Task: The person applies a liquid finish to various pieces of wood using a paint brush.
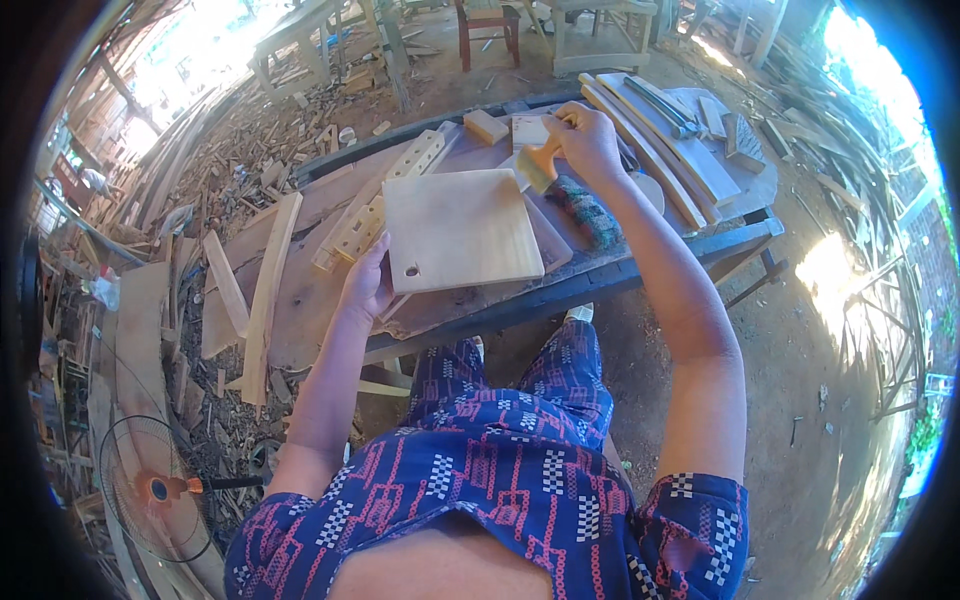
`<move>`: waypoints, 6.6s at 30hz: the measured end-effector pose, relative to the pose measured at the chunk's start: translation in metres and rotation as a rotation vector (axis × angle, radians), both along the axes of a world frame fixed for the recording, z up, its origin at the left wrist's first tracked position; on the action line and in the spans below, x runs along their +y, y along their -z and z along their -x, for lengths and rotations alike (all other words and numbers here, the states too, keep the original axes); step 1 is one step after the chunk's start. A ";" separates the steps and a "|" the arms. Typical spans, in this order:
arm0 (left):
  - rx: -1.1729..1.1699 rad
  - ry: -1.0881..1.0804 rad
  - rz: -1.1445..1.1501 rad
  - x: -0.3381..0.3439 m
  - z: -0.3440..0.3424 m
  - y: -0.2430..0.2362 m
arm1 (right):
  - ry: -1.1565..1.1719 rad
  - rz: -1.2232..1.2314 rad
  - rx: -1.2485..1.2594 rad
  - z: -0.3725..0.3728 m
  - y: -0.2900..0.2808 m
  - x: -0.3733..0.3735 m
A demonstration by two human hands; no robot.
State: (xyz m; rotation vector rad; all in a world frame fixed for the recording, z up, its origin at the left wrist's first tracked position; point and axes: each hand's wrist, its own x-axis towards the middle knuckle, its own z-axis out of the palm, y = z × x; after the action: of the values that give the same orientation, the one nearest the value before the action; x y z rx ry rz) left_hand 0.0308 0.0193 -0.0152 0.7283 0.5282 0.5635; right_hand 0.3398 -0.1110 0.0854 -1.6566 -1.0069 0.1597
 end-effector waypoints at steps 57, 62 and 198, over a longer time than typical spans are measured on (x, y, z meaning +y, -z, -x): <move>-0.026 0.085 0.015 0.002 0.005 0.000 | 0.330 0.102 -0.520 0.017 -0.006 0.061; -0.016 0.072 -0.005 -0.002 0.002 -0.002 | 0.049 0.069 -0.535 0.097 -0.019 0.085; -0.061 0.141 0.001 0.009 0.004 0.010 | -0.265 -0.108 -0.315 0.123 -0.017 -0.002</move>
State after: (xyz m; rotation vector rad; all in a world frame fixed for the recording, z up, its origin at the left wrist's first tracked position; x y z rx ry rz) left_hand 0.0267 0.0282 -0.0249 0.7385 0.4173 0.4523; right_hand 0.2168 -0.1130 0.1022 -1.4728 -1.4483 0.0180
